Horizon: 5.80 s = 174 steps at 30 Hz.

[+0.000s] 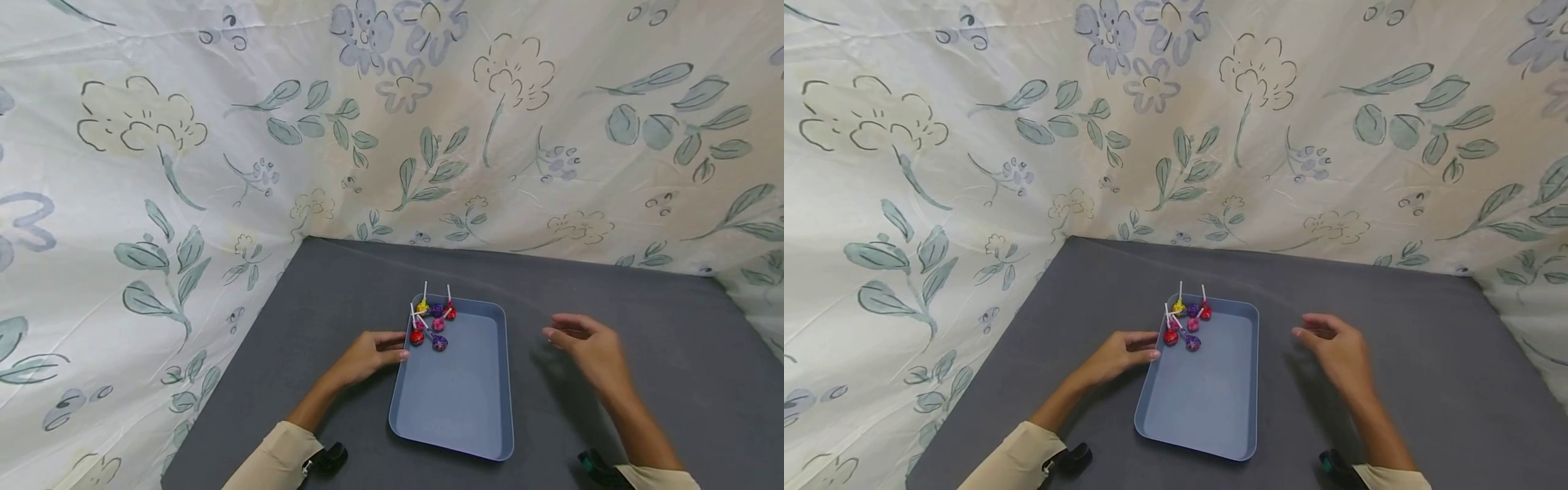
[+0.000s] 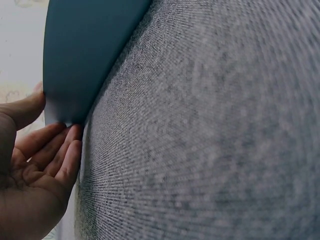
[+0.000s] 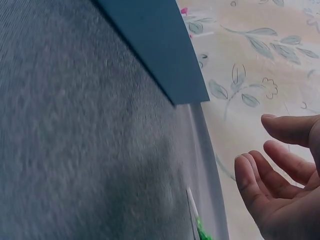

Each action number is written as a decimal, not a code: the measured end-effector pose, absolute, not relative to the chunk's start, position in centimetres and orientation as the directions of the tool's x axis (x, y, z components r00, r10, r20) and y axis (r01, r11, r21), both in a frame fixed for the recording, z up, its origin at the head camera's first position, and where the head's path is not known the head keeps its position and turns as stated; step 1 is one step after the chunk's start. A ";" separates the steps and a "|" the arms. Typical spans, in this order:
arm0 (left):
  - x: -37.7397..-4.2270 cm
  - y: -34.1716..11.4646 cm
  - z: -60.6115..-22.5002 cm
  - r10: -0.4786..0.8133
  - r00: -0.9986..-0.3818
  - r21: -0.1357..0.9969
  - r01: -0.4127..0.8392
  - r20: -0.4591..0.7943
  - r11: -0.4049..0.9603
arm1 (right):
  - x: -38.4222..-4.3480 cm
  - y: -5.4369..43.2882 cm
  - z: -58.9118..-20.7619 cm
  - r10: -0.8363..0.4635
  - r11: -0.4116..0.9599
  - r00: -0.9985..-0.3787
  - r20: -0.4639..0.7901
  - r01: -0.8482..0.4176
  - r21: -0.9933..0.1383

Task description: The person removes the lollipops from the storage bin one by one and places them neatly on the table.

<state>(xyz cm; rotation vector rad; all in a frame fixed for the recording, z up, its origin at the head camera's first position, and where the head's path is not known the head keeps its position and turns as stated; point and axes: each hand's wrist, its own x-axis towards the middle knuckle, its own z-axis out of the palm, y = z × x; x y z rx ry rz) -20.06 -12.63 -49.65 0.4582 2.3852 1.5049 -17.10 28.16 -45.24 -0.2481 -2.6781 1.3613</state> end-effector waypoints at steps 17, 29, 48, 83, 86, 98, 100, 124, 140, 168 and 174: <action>-20.2 -12.7 -49.9 0.402 -0.911 0.903 0.097 -0.088 0.419 | -17.8 24.7 -44.4 0.184 0.510 -0.982 0.034 0.066 -0.858; -20.3 -12.9 -49.8 0.405 -0.910 0.905 0.095 -0.090 0.415 | -18.2 22.4 -43.8 0.179 0.438 -0.984 0.019 0.063 -0.897; -20.4 -13.1 -49.8 0.404 -0.910 0.905 0.088 -0.097 0.415 | -19.8 19.7 -43.2 0.159 0.372 -0.987 -0.027 0.085 -0.924; -20.4 -13.1 -49.9 0.408 -0.907 0.903 0.088 -0.102 0.421 | -21.0 14.6 -45.7 0.094 0.340 -0.994 -0.050 0.079 -0.937; -20.4 -13.2 -49.9 0.408 -0.908 0.906 0.086 -0.100 0.414 | -21.1 14.3 -45.9 0.093 0.341 -0.995 -0.048 0.077 -0.937; -20.5 -13.3 -50.0 0.410 -0.907 0.911 0.085 -0.098 0.404 | -21.1 13.2 -46.4 0.061 0.385 -0.996 -0.070 0.088 -0.919; -20.5 -13.3 -50.0 0.410 -0.907 0.914 0.078 -0.100 0.397 | -21.1 13.1 -46.5 0.057 0.391 -0.995 -0.081 0.097 -0.915; -20.4 -13.3 -49.7 0.403 -0.908 0.923 0.056 -0.111 0.382 | -21.0 11.7 -47.5 0.007 0.485 -0.994 -0.112 0.102 -0.869; -20.4 -13.4 -49.7 0.417 -0.904 0.929 0.068 -0.097 0.363 | -21.1 11.4 -48.0 -0.045 0.504 -0.992 -0.122 0.082 -0.860; -20.6 -13.1 -50.0 0.405 -0.910 0.925 0.072 -0.093 0.374 | -20.5 13.0 -46.1 -0.018 0.481 -0.993 -0.114 0.092 -0.872; -20.5 -13.1 -49.8 0.402 -0.910 0.921 0.066 -0.102 0.384 | -20.2 13.5 -45.7 -0.014 0.432 -0.992 -0.122 0.104 -0.896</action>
